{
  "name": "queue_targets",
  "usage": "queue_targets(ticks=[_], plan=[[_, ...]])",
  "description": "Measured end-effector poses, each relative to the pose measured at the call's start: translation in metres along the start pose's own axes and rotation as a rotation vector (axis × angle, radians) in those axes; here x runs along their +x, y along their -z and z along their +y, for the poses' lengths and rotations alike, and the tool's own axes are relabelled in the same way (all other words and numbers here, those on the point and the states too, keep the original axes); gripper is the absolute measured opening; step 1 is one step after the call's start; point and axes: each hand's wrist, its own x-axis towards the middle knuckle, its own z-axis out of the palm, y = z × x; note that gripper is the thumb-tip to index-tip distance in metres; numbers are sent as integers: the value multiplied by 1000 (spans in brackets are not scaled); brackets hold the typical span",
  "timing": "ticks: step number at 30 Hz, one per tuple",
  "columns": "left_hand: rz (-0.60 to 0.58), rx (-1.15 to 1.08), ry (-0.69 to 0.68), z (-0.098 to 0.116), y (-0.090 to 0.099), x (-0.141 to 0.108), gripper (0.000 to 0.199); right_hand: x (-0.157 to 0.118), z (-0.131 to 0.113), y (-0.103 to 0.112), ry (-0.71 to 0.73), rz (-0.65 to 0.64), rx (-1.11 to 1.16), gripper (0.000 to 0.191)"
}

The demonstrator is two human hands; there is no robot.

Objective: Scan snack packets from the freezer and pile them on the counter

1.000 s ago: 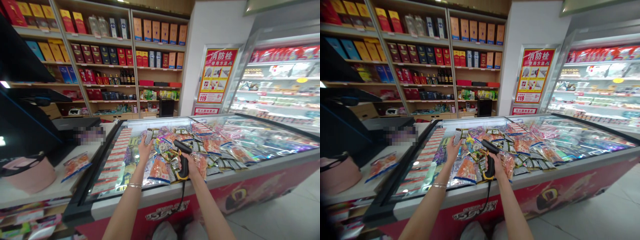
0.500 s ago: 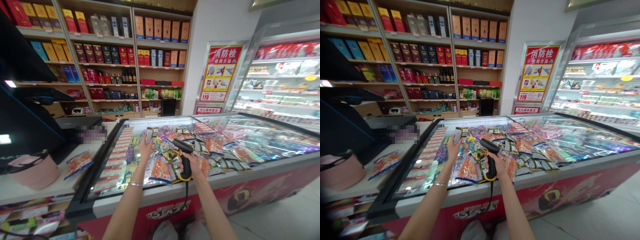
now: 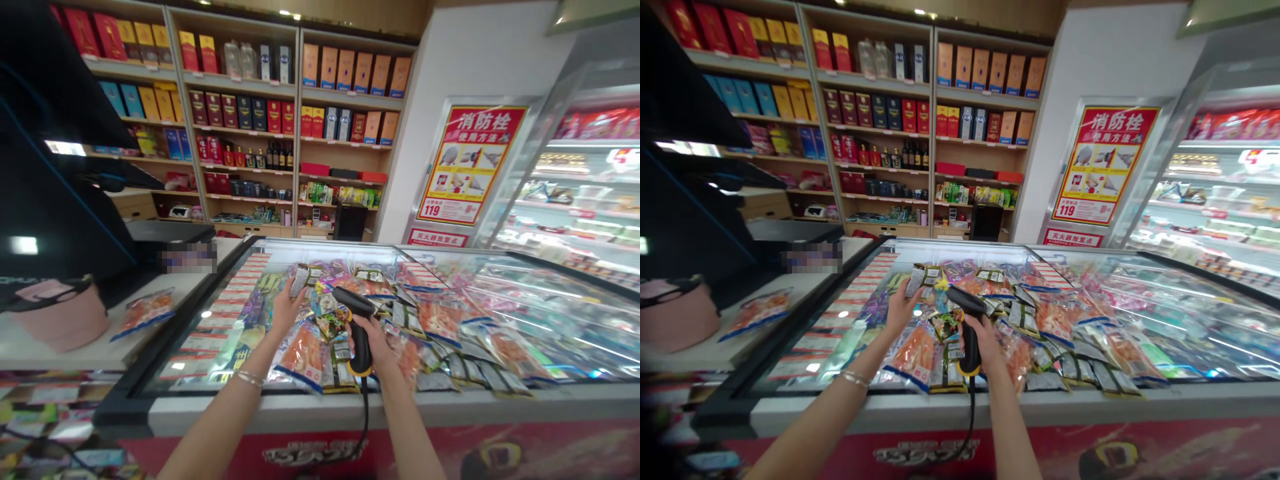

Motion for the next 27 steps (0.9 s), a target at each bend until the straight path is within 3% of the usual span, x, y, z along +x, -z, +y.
queue_targets(ticks=[10,19,27], plan=[[107,127,69,-16,12,-4,49,1,-1,-7,-72,-131,-11,37],[149,6,46,-5,8,3,47,-1,-3,-18,-62,-230,-34,32],[74,-17,1,1,-2,4,45,-4,-2,-13,18,-144,14,32]])
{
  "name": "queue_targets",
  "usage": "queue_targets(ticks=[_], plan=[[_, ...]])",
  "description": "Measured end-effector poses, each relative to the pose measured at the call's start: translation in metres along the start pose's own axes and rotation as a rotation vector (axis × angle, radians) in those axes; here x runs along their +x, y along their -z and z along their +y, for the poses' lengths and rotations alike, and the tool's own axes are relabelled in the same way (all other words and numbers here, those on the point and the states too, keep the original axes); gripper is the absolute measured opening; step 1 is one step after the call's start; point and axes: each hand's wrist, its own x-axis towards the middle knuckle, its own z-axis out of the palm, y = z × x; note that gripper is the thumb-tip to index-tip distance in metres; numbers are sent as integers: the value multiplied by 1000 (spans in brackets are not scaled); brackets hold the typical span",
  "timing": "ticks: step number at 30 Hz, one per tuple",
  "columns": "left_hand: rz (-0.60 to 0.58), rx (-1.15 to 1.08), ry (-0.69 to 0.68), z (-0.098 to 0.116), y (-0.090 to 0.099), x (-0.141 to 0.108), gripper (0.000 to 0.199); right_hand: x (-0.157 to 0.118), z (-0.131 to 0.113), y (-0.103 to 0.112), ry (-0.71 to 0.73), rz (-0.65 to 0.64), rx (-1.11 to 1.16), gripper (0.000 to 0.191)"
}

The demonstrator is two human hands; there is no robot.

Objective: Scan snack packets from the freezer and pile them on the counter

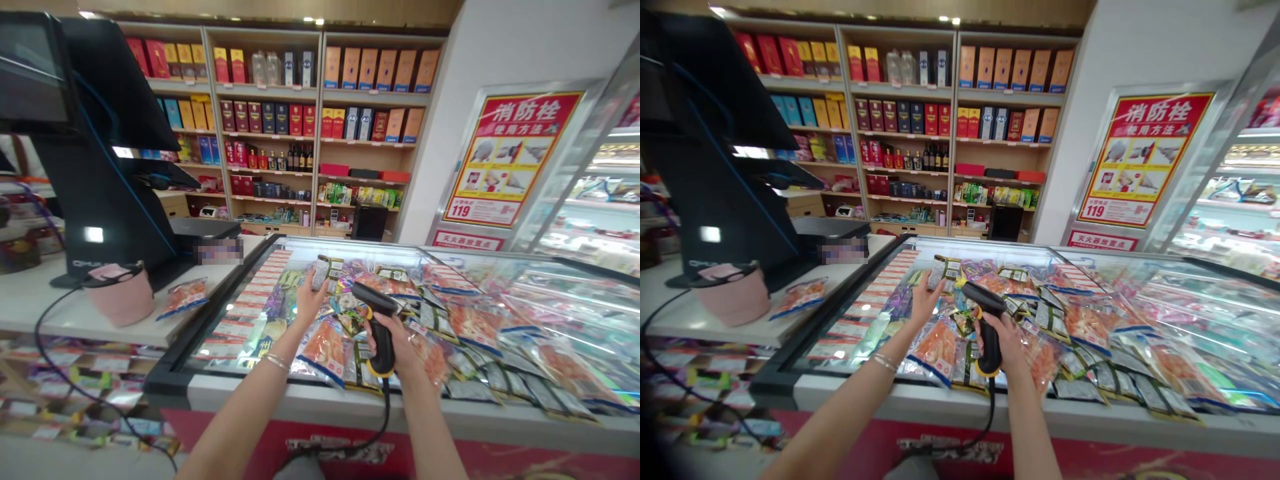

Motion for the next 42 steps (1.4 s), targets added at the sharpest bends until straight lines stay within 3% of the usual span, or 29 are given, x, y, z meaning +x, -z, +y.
queue_targets(ticks=[6,17,23,30,42], plan=[[-2,20,52,-1,2,-5,44,-1,-1,1,-5,34,26,31],[-59,-90,-17,11,-4,-15,38,1,-1,3,-31,39,65,29],[-45,-163,-11,6,-13,-13,44,4,3,10,-57,65,76,30],[-8,-183,90,7,2,-14,42,0,1,8,-18,63,96,27],[-78,-130,-11,3,2,-13,44,1,2,6,15,9,141,26]])
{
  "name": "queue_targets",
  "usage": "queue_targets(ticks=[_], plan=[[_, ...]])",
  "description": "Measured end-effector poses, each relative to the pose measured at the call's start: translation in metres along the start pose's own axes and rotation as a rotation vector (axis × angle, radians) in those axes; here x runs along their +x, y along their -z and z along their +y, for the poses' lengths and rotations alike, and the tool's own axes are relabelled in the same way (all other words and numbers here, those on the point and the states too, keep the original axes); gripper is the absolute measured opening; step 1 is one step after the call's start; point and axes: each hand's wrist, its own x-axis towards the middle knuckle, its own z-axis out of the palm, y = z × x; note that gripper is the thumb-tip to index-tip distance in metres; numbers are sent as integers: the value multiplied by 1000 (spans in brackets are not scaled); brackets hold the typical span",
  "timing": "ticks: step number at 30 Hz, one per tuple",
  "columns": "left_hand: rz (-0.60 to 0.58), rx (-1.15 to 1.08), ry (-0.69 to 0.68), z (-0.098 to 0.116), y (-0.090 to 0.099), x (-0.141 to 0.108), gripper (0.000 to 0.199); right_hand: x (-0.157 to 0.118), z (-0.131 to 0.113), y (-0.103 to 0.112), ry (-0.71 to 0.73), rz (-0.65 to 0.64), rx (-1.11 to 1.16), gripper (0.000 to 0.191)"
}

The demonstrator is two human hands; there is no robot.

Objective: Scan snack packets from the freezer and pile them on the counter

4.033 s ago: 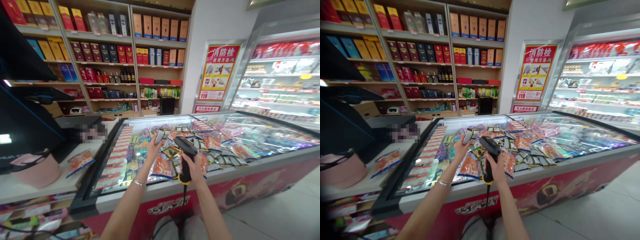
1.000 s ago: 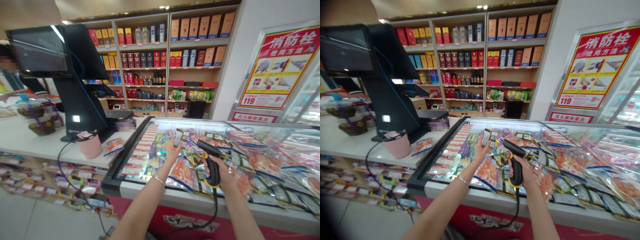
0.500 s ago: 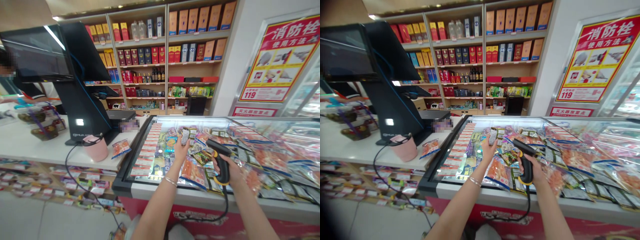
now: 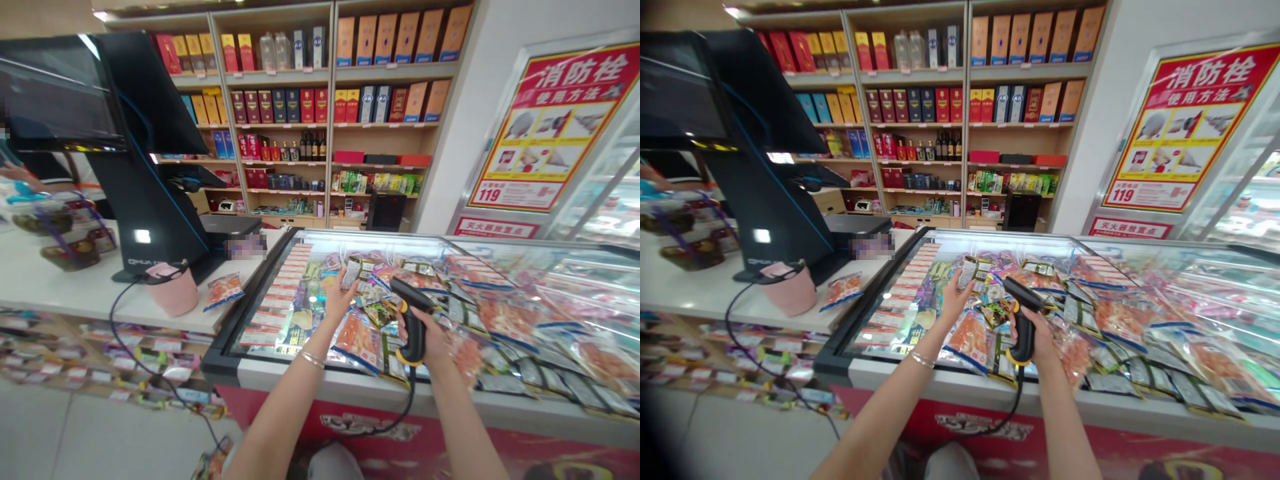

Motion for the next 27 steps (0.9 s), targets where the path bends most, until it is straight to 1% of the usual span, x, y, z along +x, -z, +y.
queue_targets(ticks=[3,8,15,18,21,27], plan=[[6,31,-18,-2,0,1,43,-1,-1,-1,-6,4,3,27],[74,60,-29,-3,3,3,44,-1,-2,-3,-26,2,21,29],[30,17,-13,6,3,0,42,-2,-3,-6,14,11,-3,25],[0,-34,-7,8,3,-1,41,-3,-4,-6,6,4,-17,24],[-2,-72,-4,7,2,-1,41,-3,-3,-5,-10,1,-8,24],[11,5,-33,6,-1,1,39,-2,-2,-1,-41,8,-23,25]])
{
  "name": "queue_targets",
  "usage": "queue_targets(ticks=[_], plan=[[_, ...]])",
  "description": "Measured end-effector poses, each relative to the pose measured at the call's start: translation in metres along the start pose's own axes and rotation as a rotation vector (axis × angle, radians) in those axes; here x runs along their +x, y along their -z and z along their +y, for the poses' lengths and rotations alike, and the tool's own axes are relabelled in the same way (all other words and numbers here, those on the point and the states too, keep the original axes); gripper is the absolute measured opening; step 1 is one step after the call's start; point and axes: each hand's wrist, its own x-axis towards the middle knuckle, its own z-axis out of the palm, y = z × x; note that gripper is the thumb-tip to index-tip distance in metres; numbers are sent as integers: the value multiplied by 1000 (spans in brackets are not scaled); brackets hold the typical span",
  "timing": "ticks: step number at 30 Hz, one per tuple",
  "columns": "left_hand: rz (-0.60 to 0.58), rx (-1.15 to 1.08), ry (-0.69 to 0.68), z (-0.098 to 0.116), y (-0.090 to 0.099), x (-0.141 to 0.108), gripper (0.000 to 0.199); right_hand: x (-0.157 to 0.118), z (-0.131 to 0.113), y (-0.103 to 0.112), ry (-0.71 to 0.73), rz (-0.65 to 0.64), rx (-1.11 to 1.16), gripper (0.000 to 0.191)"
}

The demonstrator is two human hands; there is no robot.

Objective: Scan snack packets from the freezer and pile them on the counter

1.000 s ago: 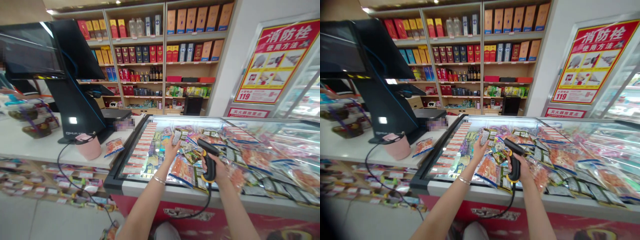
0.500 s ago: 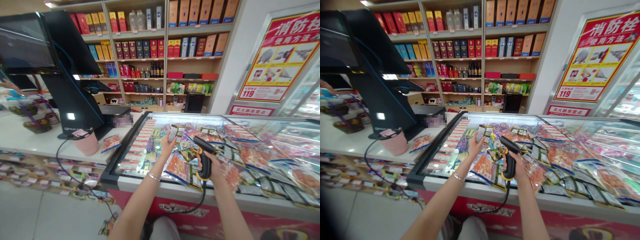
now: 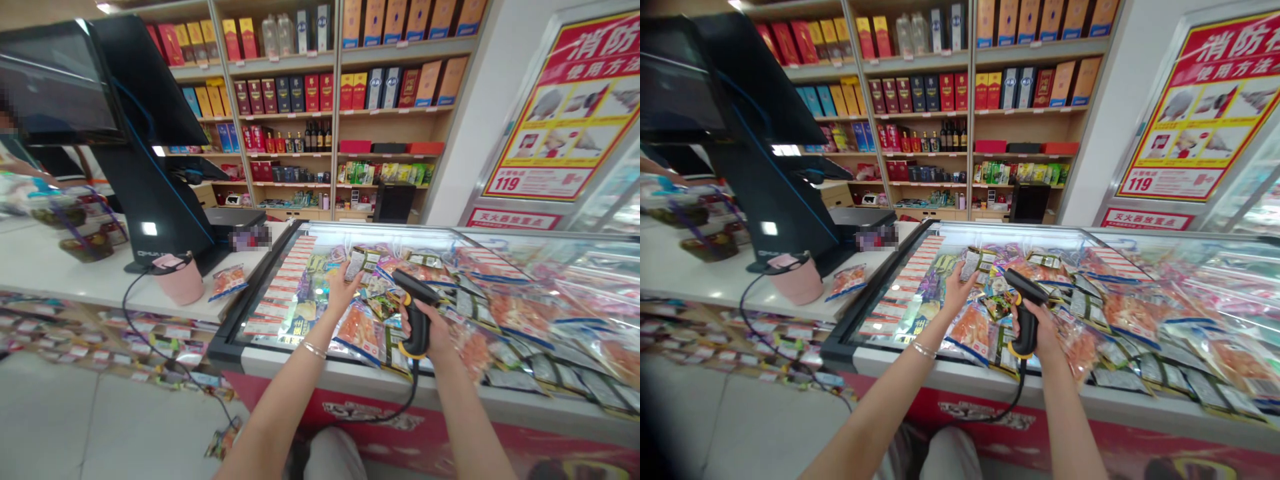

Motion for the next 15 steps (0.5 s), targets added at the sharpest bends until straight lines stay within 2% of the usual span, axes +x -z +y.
queue_targets(ticks=[6,15], plan=[[-53,51,-9,-1,-6,-2,38,0,-2,-1,10,10,-16,27],[-119,69,-98,-5,-14,-4,45,1,0,3,30,22,-2,34]])
